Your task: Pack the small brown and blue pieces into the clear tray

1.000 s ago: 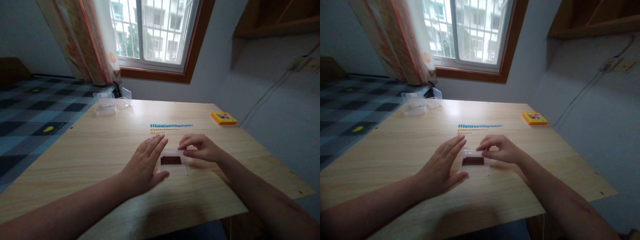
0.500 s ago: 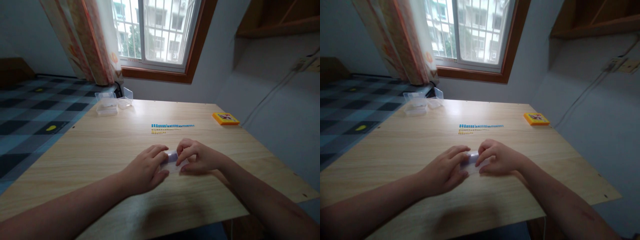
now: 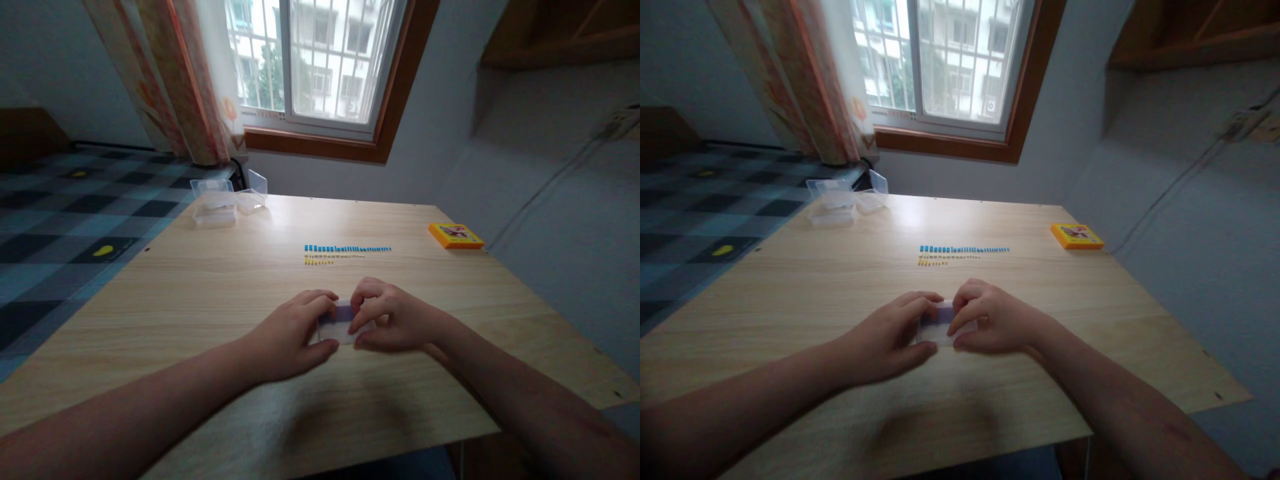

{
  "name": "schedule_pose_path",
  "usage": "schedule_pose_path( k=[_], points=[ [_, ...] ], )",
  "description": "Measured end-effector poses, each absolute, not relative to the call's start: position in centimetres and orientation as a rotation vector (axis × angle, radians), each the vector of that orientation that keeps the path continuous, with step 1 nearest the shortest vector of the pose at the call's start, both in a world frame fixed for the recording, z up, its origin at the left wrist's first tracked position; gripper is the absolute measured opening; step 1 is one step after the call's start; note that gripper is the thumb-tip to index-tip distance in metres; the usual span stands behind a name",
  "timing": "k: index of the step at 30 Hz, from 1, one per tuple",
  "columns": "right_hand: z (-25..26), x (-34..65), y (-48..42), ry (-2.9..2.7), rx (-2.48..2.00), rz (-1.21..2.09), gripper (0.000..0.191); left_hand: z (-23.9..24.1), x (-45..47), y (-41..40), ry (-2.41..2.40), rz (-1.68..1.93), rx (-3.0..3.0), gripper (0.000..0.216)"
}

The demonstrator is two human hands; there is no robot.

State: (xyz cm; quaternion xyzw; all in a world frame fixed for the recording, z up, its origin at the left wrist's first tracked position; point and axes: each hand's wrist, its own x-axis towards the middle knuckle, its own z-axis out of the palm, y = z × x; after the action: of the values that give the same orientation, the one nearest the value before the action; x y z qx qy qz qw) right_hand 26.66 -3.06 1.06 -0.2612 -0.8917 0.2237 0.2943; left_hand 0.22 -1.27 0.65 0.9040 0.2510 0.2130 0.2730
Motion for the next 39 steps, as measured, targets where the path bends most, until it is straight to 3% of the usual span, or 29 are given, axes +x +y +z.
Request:
schedule_pose_path(
  k=[7, 28, 39],
  points=[
    [1.0, 26.7, -2.9, -2.382, -0.686, 0.586, 0.009, 0.9, 0.7, -1.3, 0.723, 0.575, 2.204, 0.023],
    [0.7, 26.6, -2.6, -2.392, -0.660, 0.588, 0.007, -0.8, 1.4, -1.3, 0.766, 0.670, 1.946, 0.038],
    [0.6, 26.8, -2.7, -2.347, -0.794, 0.602, 0.021, -1.0, 1.3, -1.1, 0.739, 0.678, 1.972, 0.044]
  ],
)
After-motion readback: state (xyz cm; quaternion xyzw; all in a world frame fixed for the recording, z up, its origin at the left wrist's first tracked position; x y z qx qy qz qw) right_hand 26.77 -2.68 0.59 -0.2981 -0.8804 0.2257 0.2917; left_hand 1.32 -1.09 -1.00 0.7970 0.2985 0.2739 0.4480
